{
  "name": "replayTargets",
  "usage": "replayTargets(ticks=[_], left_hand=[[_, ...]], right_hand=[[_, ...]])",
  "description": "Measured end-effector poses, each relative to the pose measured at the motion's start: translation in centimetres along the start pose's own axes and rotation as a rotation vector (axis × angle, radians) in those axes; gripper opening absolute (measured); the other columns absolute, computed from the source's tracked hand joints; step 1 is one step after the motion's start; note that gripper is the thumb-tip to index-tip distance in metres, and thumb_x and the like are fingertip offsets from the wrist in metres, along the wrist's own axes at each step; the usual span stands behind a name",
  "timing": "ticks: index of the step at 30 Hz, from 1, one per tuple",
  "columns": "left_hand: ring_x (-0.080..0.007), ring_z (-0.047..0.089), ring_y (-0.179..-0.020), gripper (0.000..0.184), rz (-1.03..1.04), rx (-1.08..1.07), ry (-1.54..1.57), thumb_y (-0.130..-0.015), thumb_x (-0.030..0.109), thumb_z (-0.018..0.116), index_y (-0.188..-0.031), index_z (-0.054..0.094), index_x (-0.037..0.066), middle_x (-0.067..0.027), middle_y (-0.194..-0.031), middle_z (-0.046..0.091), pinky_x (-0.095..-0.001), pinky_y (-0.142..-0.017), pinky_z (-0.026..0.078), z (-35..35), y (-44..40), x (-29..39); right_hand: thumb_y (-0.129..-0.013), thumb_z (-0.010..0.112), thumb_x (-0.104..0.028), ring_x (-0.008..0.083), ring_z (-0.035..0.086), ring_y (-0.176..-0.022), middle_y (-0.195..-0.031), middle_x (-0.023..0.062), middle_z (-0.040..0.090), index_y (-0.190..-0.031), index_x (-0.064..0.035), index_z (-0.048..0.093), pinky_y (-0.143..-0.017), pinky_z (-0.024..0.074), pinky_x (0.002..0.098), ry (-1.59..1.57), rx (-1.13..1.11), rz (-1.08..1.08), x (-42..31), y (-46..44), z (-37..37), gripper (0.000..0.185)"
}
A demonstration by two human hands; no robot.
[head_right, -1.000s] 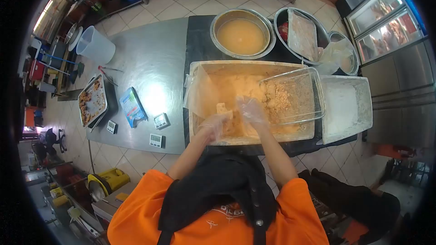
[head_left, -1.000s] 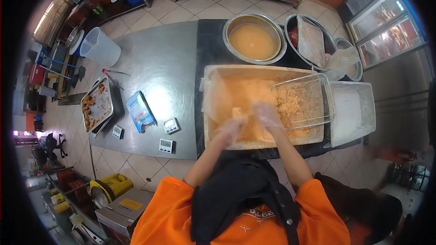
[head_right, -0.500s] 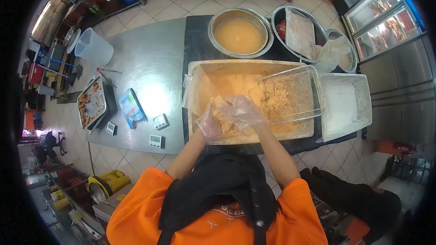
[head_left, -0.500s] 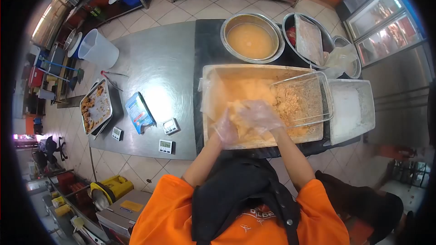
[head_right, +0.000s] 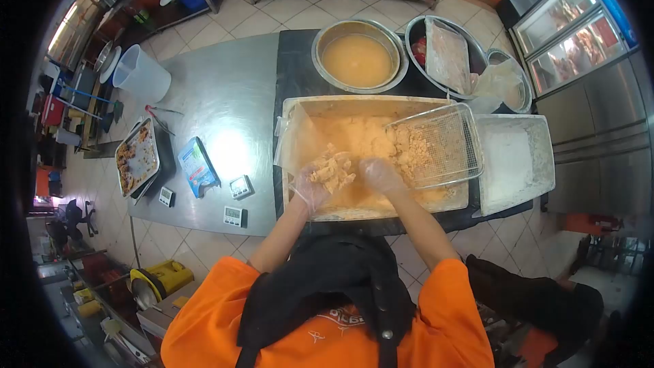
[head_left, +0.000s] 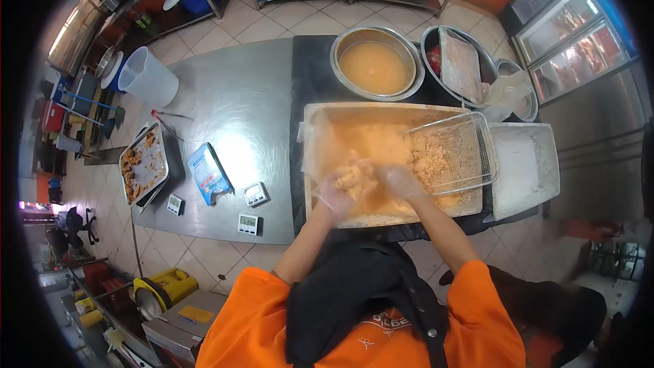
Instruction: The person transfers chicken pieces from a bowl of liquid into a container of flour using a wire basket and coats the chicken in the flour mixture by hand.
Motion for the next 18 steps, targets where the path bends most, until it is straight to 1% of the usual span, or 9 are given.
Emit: replayTargets(ticks=[3,5,6,8,9,11,14,17,18], left_hand=[[-0.0423,0.053,-0.112,0.045,0.02,-0.005,0.038,-0.083,0.02,0.055,-0.126,0.052,0.007,-0.0228,-0.127,0.054,-0.0608,-0.097,0.04,-0.9,-0.5,0.3],[-0.0418,0.053,-0.113,0.044,0.012,0.041,0.065,-0.087,0.026,0.052,-0.127,0.052,0.008,-0.022,-0.128,0.054,-0.0605,-0.096,0.04,-1.8,-0.8,0.5],[-0.0418,0.053,-0.113,0.044,0.015,0.041,0.068,-0.087,0.026,0.052,-0.127,0.052,0.008,-0.022,-0.128,0.054,-0.0605,-0.096,0.04,-1.6,-0.7,0.5],[-0.0406,0.052,-0.115,0.047,0.016,0.181,0.022,-0.092,0.037,0.046,-0.128,0.051,0.008,-0.0205,-0.128,0.054,-0.0605,-0.095,0.04,-2.1,-0.5,0.3],[-0.0406,0.052,-0.115,0.047,0.012,0.18,0.021,-0.092,0.037,0.046,-0.128,0.051,0.008,-0.0205,-0.128,0.054,-0.0605,-0.095,0.04,-2.5,-0.7,0.2],[-0.0403,0.052,-0.116,0.051,-0.025,0.065,0.087,-0.094,0.045,0.041,-0.128,0.051,0.007,-0.0196,-0.131,0.053,-0.0612,-0.093,0.04,-3.1,-1.0,0.3],[-0.0409,0.05,-0.118,0.053,-0.049,0.142,0.02,-0.094,0.046,0.041,-0.13,0.05,0.009,-0.0187,-0.134,0.05,-0.0615,-0.095,0.04,-1.6,-0.4,0.0],[-0.041,0.049,-0.12,0.05,0.0,-0.003,-0.012,-0.095,0.043,0.042,-0.133,0.049,0.011,-0.0195,-0.136,0.048,-0.0594,-0.099,0.04,0.9,0.1,-0.1],[-0.041,0.049,-0.12,0.05,0.0,-0.008,-0.015,-0.095,0.043,0.042,-0.133,0.049,0.011,-0.0195,-0.136,0.048,-0.0594,-0.099,0.04,0.8,-0.1,-0.1]], right_hand=[[-0.081,0.059,-0.024,0.0312,0.066,-0.086,-0.085,0.0191,0.067,-0.096,-0.0034,0.066,-0.074,0.0519,0.0377,-0.305,-0.002,0.06,0.2,1.3,-2.5,0.026],[-0.076,0.067,-0.03,0.0304,0.066,-0.086,-0.086,0.0186,0.067,-0.093,-0.0025,0.066,-0.074,0.0517,0.0371,-0.325,0.014,0.401,0.7,2.7,-6.8,0.033],[-0.076,0.067,-0.03,0.0304,0.066,-0.086,-0.086,0.0186,0.067,-0.093,-0.0025,0.066,-0.074,0.0517,0.0371,-0.324,0.012,0.398,0.6,2.9,-7.5,0.033],[-0.077,0.069,-0.032,0.0307,0.065,-0.084,-0.086,0.019,0.067,-0.089,-0.0012,0.066,-0.073,0.0508,0.0378,-0.601,0.244,0.484,1.5,4.2,-9.5,0.033],[-0.077,0.069,-0.032,0.0307,0.065,-0.084,-0.086,0.019,0.067,-0.089,-0.0012,0.066,-0.073,0.0508,0.0378,-0.599,0.246,0.488,1.1,4.7,-10.4,0.033],[-0.076,0.07,-0.029,0.0293,0.065,-0.081,-0.085,0.0174,0.068,-0.089,-0.0016,0.067,-0.071,0.0502,0.0378,-1.052,0.367,0.223,-1.3,4.8,-13.1,0.031],[-0.078,0.067,-0.025,0.0268,0.066,-0.08,-0.086,0.014,0.069,-0.091,-0.0021,0.068,-0.069,0.0498,0.0382,-0.946,0.28,0.427,-0.9,5.6,-15.3,0.026],[-0.081,0.061,-0.019,0.026,0.066,-0.081,-0.088,0.0108,0.07,-0.09,-0.0037,0.069,-0.068,0.0511,0.0369,-0.657,0.225,0.788,6.1,5.1,-9.9,0.02],[-0.081,0.061,-0.019,0.026,0.066,-0.081,-0.088,0.0108,0.07,-0.09,-0.0037,0.069,-0.068,0.0511,0.0369,-0.656,0.23,0.787,6.7,4.9,-8.3,0.02]])
Point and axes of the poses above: each hand's wrist, its own y-axis away from the middle knuckle, its own z-axis out of the palm, x = y × z, the point moved 7 cm from there along -y, towards the middle knuckle
